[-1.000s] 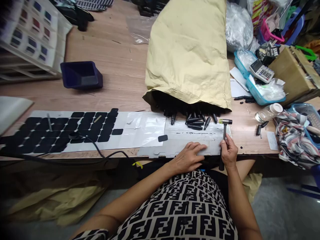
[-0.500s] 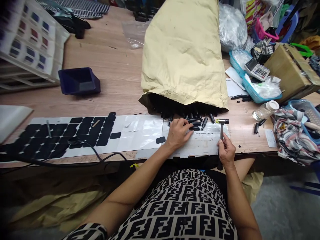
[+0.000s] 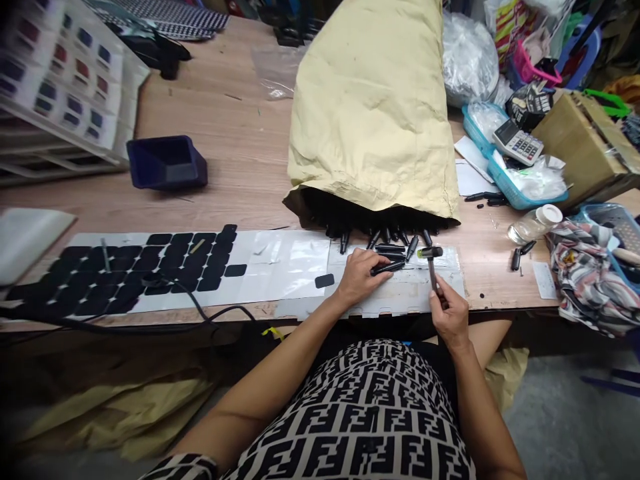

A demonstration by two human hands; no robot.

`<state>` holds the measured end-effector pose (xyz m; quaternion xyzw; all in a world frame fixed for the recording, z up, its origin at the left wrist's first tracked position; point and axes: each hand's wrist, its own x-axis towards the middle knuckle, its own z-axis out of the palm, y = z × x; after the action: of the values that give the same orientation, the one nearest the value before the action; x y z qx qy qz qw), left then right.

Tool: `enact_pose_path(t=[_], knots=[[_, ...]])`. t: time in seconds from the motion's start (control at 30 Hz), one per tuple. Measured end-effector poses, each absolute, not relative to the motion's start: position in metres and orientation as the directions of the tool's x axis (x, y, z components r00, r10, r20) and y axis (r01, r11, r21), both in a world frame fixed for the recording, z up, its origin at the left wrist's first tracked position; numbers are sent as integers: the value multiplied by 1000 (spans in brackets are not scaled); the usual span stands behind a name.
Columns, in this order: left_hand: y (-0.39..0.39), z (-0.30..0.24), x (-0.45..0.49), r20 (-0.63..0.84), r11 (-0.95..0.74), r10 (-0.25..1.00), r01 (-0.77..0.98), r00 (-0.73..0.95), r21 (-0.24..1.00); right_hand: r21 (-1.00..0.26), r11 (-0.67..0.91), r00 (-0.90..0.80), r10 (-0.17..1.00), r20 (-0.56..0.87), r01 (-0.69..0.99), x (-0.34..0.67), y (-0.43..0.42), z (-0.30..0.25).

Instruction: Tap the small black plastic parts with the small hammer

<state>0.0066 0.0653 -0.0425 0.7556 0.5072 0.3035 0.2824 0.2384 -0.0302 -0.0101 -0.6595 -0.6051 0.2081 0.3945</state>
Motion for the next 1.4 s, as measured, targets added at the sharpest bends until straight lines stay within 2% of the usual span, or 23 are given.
enact_pose_path(t=[0.27,0.37,0.5,0.73,0.83,1.03,1.13,1.4], knots=[[69,-40,6,148,-312,937,572,315,758,-558,361,-155,911,382,747,209,-37,-1],[68,-39,7,147,-312,938,579,314,753,-485,400,-200,889,412,778,204,-36,-2],[68,-38,7,147,-308,940,581,308,753,-453,388,-230,902,366,803,204,-35,-3],[69,-41,6,158,-317,937,567,312,760,-491,359,-160,902,401,794,211,-34,-2],[69,-42,6,163,-320,936,566,312,760,-523,335,-143,917,373,783,215,-33,-4],[69,-40,5,147,-322,933,580,328,749,-780,86,134,968,213,620,223,-28,-18],[68,-40,4,146,-330,929,581,341,744,-850,55,226,953,201,525,225,-27,-23],[70,-38,0,163,-371,909,562,384,740,-867,12,223,964,141,498,220,-30,-22]])
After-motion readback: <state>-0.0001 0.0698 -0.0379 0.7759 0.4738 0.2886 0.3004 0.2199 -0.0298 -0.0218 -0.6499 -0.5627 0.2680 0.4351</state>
